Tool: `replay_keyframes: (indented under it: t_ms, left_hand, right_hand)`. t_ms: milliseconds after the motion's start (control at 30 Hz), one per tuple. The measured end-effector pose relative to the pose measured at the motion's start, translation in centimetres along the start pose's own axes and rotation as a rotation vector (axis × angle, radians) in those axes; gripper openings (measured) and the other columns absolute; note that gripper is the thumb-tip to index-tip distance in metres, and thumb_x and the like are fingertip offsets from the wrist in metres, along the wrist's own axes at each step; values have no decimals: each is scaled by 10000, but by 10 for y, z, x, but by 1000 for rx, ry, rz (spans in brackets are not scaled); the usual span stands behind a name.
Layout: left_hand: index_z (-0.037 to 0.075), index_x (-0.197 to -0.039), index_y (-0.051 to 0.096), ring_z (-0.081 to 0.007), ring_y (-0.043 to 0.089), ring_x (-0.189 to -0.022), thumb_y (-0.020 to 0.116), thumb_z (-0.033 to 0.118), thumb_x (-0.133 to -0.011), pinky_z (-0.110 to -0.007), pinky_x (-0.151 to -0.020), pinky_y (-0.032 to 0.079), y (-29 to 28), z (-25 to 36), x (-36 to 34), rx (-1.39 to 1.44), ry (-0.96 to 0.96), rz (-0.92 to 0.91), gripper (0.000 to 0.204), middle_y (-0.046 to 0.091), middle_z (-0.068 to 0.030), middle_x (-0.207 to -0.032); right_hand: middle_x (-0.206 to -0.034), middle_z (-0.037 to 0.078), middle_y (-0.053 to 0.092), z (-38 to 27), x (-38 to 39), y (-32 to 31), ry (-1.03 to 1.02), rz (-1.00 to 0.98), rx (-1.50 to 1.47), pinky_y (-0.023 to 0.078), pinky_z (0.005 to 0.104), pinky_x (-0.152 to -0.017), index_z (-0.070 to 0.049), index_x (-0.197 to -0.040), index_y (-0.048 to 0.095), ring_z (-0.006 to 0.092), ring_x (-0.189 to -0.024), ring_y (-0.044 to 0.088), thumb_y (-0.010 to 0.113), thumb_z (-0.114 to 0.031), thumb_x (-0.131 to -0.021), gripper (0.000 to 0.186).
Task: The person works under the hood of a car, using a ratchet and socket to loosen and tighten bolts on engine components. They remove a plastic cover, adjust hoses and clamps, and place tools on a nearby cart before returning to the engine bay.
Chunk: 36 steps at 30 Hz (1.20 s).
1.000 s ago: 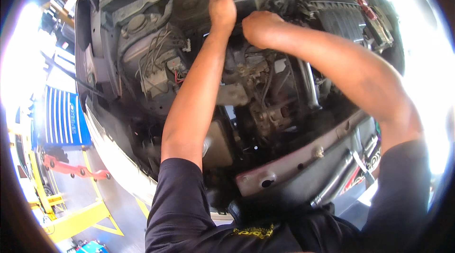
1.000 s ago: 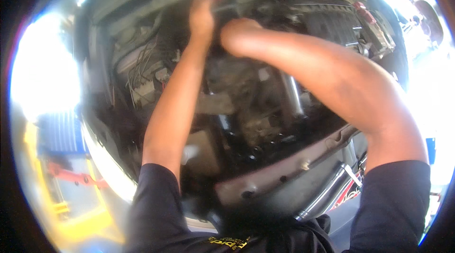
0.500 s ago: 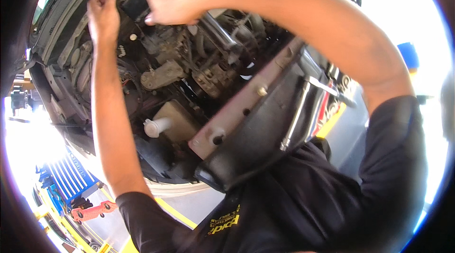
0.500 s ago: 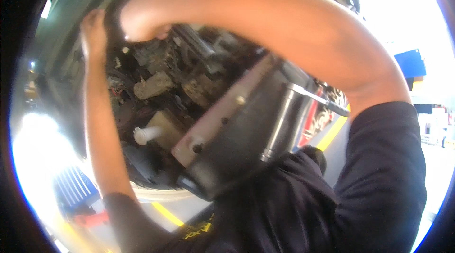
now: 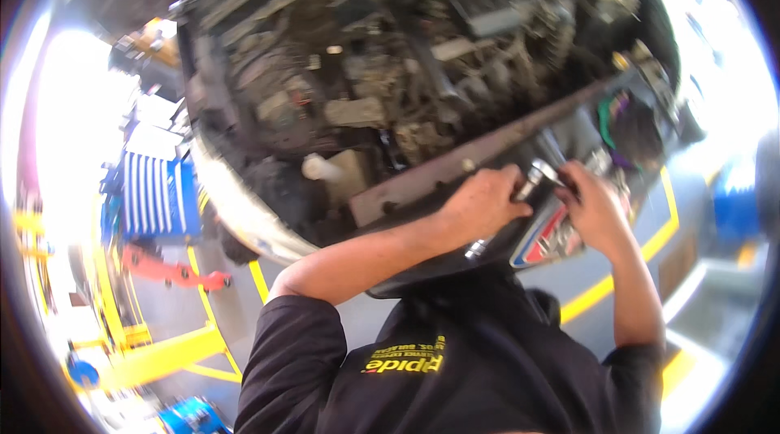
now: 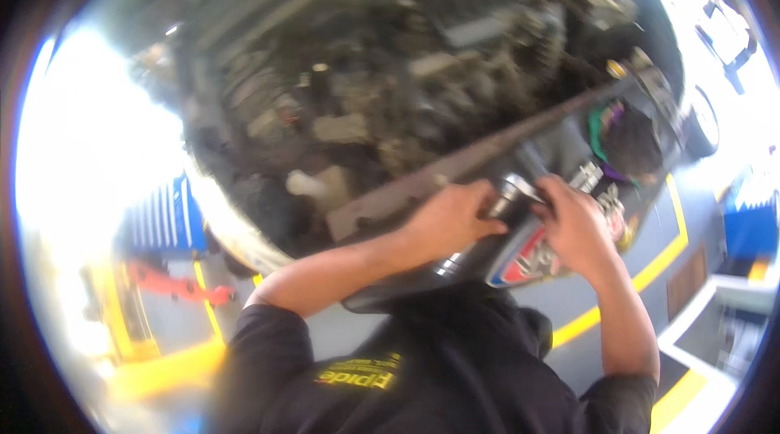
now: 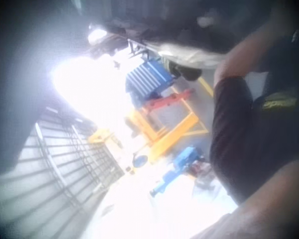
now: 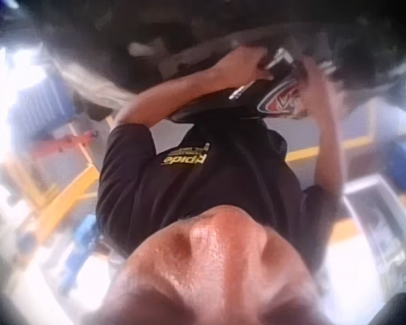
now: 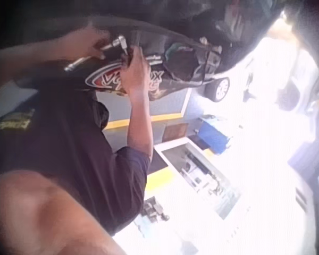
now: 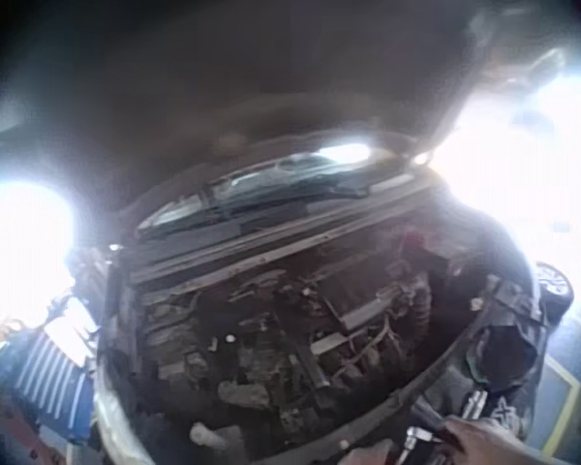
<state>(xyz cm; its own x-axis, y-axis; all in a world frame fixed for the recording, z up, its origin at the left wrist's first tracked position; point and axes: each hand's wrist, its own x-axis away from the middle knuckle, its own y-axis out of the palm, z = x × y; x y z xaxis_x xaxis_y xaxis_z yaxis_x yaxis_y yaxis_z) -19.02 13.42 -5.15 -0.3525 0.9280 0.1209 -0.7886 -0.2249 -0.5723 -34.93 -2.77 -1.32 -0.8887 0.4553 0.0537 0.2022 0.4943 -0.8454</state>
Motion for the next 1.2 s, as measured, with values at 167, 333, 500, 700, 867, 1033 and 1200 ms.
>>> replay_keyframes:
  t_ms: [167, 333, 500, 700, 867, 1033, 1200]
  left_hand:
    - [20, -1059, 719, -270, 718, -905, 734, 116, -889, -380, -837, 547, -106, 37, 19, 332, 57, 174, 196, 732, -170, -931]
    - [-20, -1205, 615, -209, 708, -1036, 651, 66, -956, -345, -946, 526, -231, -4, -28, -114, 292, 651, 266, 770, -97, -1086]
    - [-49, -1079, 602, -214, 721, -970, 740, 105, -907, -337, -854, 546, -280, -75, -91, -47, 155, 937, 269, 767, -107, -1009]
    - [-28, -966, 687, -232, 707, -834, 834, 133, -803, -356, -780, 543, -282, -130, -124, 25, 86, 1067, 273, 739, -133, -897]
    - [-21, -1002, 692, -239, 708, -849, 792, 110, -843, -360, -798, 536, -281, -142, -137, 80, 48, 1007, 229, 745, -127, -888]
    - [-17, -1052, 683, -251, 705, -843, 771, 93, -859, -363, -801, 530, -282, -153, -150, 109, 175, 980, 239, 746, -127, -881]
    - [-19, -1042, 682, -262, 718, -856, 779, 111, -852, -370, -798, 531, -274, -138, -143, 4, 31, 1025, 250, 758, -151, -928]
  right_hand:
    - [-897, 122, 664, -90, -56, -79, -450, 80, -158, 521, 368, -754, -64, -1177, 628, 267, -803, 671, 731, -79, -866, 328]
    - [-1218, 163, 679, -168, -222, -85, -1014, 239, 187, 493, 423, -965, -78, -1344, 605, 352, -1079, 649, 644, -226, -973, 402]
    - [-1072, 158, 681, -215, -341, -48, -847, 118, 257, 489, 449, -891, -62, -1310, 617, 341, -993, 639, 630, -223, -978, 369]
    - [-865, 105, 621, -202, -400, -1, -903, 127, 271, 476, 425, -800, -102, -1331, 614, 284, -809, 594, 623, -195, -989, 355]
    - [-884, 98, 615, -191, -417, 5, -818, 36, 234, 474, 411, -803, -103, -1316, 601, 278, -822, 584, 610, -136, -982, 335]
    - [-1045, 201, 726, -197, -442, -5, -933, 21, 331, 529, 495, -819, -55, -1073, 703, 395, -979, 693, 643, -144, -900, 203]
    - [-1067, 184, 677, -207, -438, -7, -871, -95, 387, 486, 462, -877, -68, -1215, 587, 361, -1026, 649, 598, -42, -936, 280]
